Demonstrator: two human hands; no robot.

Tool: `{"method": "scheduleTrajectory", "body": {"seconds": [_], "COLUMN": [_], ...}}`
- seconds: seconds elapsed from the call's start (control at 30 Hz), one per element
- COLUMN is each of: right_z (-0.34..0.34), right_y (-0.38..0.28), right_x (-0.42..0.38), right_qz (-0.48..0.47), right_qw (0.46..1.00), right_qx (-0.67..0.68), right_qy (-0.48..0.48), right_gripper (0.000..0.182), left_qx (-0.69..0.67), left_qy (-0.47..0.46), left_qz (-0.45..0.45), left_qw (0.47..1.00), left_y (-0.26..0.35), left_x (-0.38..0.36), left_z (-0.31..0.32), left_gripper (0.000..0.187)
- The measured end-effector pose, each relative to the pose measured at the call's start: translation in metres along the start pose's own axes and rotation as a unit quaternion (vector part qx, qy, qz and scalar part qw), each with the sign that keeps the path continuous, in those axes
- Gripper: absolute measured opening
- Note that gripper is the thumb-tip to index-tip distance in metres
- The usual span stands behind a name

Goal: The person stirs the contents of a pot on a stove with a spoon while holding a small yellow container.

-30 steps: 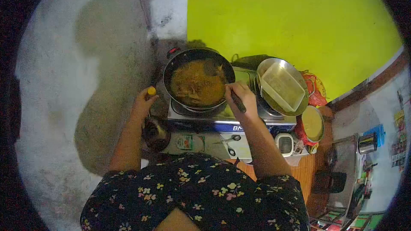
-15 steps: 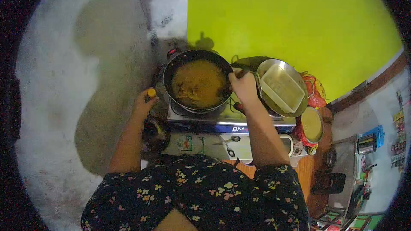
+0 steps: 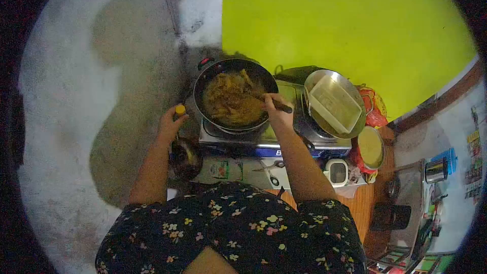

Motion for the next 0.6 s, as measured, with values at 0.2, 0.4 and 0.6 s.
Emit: {"method": "scheduleTrajectory", "body": {"seconds": [0.2,0.4,0.6], "right_z": [-0.013,-0.016,0.004], "right_y": [-0.022,-0.042,-0.009], "right_x": [0.001,0.005,0.006], "right_qz": [-0.207,-0.331,-0.294], "right_qw": [0.977,0.923,0.931], "right_qx": [-0.037,-0.159,-0.114], "right_qy": [-0.026,-0.115,-0.182], "right_gripper": [0.014,0.028,0.039], "left_qx": [-0.005,-0.039,0.007], "left_qy": [-0.009,-0.008,0.002], "left_qz": [-0.016,-0.028,-0.025], "left_qw": [1.000,0.999,1.000], "left_y": [0.009,0.014,0.021], "left_x": [-0.005,-0.009,-0.012], "left_z": [-0.003,-0.003,-0.006], "left_gripper": [0.050,0.050,0.052]}}
Point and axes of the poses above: each hand's wrist, its own x-axis towards the middle knuckle, its own z-axis out of the palm, y = z × x, the point moved 3 cm from there along x, towards the middle knuckle, and after that the axes turned 8 degrees about y, right-handed, at the moved point
